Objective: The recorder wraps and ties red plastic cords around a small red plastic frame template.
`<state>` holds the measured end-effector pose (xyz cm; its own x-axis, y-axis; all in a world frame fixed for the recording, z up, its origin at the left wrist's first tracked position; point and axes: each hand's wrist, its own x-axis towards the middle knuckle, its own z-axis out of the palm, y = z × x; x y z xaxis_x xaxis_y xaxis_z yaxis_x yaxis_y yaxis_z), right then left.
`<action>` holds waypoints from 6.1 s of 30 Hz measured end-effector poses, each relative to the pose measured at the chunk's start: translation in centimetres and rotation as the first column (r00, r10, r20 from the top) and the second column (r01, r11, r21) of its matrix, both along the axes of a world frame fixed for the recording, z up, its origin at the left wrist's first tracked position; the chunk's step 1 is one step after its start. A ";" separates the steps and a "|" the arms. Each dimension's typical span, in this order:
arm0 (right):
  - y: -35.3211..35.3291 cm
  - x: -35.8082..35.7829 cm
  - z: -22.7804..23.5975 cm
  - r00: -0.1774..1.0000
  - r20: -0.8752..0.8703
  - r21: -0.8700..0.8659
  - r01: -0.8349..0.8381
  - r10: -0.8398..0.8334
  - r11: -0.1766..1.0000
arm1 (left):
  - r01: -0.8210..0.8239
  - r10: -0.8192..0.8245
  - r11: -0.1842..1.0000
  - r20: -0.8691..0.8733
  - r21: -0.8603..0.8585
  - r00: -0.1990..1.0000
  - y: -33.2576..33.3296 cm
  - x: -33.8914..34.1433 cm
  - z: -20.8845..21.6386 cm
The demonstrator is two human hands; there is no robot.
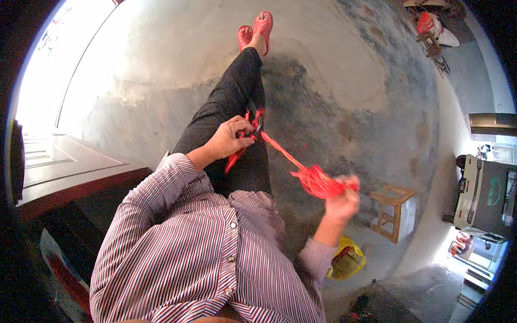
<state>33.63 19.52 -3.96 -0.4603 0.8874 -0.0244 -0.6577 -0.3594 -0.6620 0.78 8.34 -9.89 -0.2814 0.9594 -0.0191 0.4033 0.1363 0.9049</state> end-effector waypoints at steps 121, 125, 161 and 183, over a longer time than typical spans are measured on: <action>0.6 5.9 -0.9 0.974 -0.022 -0.007 0.227 -0.228 0.974 | 0.053 -0.036 0.996 0.224 -0.071 0.974 -1.3 1.6 -0.2; -0.9 -0.7 -4.3 0.958 0.275 -0.146 0.129 -0.085 0.981 | 0.058 -0.036 0.995 0.244 -0.086 0.969 -1.5 2.0 -0.4; -0.3 -14.5 -3.6 0.387 0.881 0.472 -0.691 -0.271 0.548 | -0.263 0.281 0.954 0.731 -0.144 0.622 0.7 1.1 1.4; -3.1 -10.5 1.3 0.881 0.473 0.183 -0.102 0.003 0.978 | -0.036 0.228 0.961 0.718 -0.273 0.658 0.8 2.4 5.4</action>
